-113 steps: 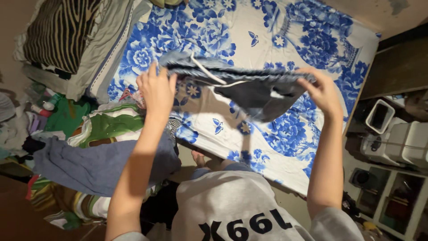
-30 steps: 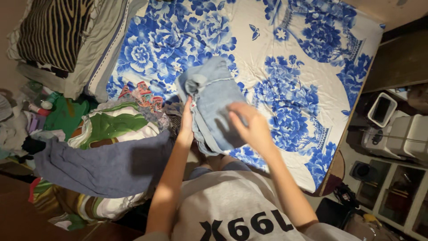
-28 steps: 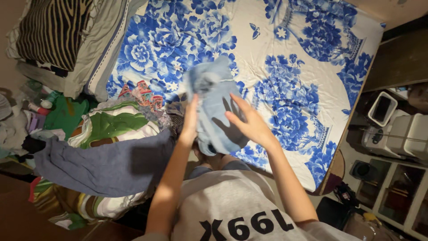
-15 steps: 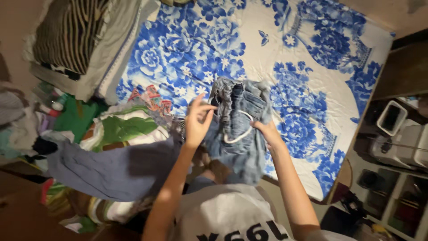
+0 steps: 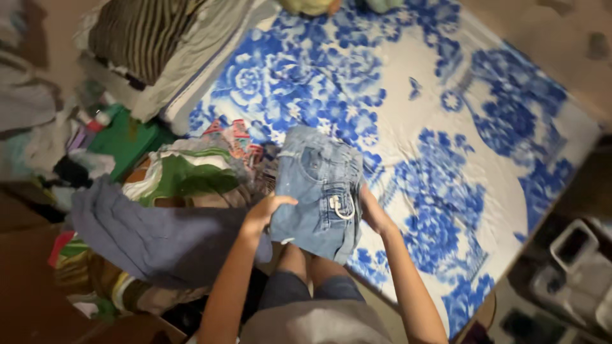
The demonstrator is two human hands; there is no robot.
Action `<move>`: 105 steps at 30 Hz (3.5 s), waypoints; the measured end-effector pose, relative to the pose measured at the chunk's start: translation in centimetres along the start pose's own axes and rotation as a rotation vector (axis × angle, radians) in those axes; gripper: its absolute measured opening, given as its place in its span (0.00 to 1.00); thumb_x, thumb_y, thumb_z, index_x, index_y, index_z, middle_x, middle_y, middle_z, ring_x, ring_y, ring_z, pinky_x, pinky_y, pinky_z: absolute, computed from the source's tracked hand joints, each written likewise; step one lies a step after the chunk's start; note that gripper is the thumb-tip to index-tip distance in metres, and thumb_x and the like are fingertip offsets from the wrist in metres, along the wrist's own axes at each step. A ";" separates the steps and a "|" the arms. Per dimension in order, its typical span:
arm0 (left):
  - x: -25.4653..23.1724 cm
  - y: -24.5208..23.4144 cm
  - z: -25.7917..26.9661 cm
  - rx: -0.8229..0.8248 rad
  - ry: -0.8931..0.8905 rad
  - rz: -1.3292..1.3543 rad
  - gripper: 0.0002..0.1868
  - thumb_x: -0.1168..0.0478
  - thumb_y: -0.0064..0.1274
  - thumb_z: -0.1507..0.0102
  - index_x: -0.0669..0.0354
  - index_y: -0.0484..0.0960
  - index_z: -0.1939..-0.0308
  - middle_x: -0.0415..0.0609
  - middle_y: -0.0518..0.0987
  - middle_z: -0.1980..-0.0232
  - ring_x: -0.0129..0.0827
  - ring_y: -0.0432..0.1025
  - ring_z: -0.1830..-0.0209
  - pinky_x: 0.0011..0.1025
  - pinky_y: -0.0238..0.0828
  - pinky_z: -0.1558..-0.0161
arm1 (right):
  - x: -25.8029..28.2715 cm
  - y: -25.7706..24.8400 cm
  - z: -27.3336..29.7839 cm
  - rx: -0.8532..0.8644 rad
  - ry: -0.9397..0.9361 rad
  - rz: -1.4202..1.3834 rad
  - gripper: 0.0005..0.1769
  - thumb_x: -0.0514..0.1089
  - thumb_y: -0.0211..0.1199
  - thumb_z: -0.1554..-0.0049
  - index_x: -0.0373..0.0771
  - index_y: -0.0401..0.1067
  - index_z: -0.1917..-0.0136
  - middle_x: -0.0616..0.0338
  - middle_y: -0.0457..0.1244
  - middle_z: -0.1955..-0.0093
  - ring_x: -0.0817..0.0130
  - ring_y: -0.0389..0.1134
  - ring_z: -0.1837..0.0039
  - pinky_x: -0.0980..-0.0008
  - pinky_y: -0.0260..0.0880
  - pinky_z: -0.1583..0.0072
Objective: The person folds various garments including denim shorts, a gray t-shirt, a patterned shirt, red shorts, and a gray patterned top. Each item is smoothed, folded into a compact rectangle, and placed on a growing stack on the bed.
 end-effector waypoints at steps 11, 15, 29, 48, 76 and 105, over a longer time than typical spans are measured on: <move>-19.6 -9.9 -7.1 -0.232 -0.257 -0.845 0.43 0.45 0.69 0.47 0.55 0.72 0.32 0.60 0.81 0.43 0.46 0.67 0.59 0.52 0.62 0.58 | -1.9 9.6 -18.2 -0.203 -0.160 0.060 0.42 0.41 0.73 0.51 0.33 0.60 0.27 0.55 0.66 0.36 0.66 0.68 0.38 0.65 0.68 0.36; -21.5 -18.4 -14.2 -0.376 0.108 -1.111 0.45 0.43 0.72 0.46 0.61 0.70 0.32 0.63 0.74 0.37 0.54 0.64 0.44 0.52 0.56 0.45 | -4.3 12.1 -28.7 -0.229 -0.124 0.102 0.41 0.41 0.73 0.47 0.30 0.61 0.25 0.48 0.67 0.38 0.61 0.65 0.43 0.60 0.63 0.43; -21.9 -29.0 -28.7 -1.034 0.033 -1.346 0.48 0.48 0.66 0.44 0.36 0.58 0.23 0.60 0.56 0.22 0.72 0.43 0.23 0.76 0.45 0.37 | -8.5 17.2 -45.3 -0.201 0.129 0.379 0.63 0.36 0.73 0.53 0.44 0.35 0.18 0.39 0.67 0.47 0.61 0.67 0.53 0.66 0.68 0.54; -20.3 -8.7 21.7 -1.269 0.919 -1.231 0.12 0.62 0.60 0.38 0.54 0.83 0.50 0.56 0.81 0.48 0.50 0.74 0.47 0.43 0.71 0.46 | -6.6 25.4 -7.8 0.584 -0.108 0.656 0.08 0.39 0.64 0.42 0.38 0.79 0.49 0.61 0.73 0.51 0.73 0.73 0.49 0.73 0.73 0.47; -20.2 9.1 27.1 -0.813 1.240 -1.012 0.37 0.63 0.65 0.41 0.55 0.72 0.28 0.62 0.72 0.24 0.61 0.58 0.19 0.52 0.46 0.22 | 17.9 31.2 -4.8 0.511 -0.241 0.257 0.25 0.34 0.52 0.46 0.34 0.73 0.35 0.59 0.69 0.44 0.72 0.69 0.45 0.73 0.69 0.42; -26.8 30.0 16.1 -0.128 1.096 -1.123 0.13 0.59 0.50 0.33 0.67 0.83 0.57 0.65 0.82 0.59 0.58 0.78 0.58 0.43 0.73 0.58 | 31.0 13.8 14.9 -0.628 -1.019 1.469 0.48 0.32 0.69 0.66 0.46 0.66 0.30 0.42 0.55 0.29 0.40 0.56 0.29 0.45 0.56 0.32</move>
Point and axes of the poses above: each hand's wrist, its own z-axis away from the middle knuckle, its own y-axis out of the palm, x = y × z, the point moved 2 cm from there along -z, towards the middle knuckle
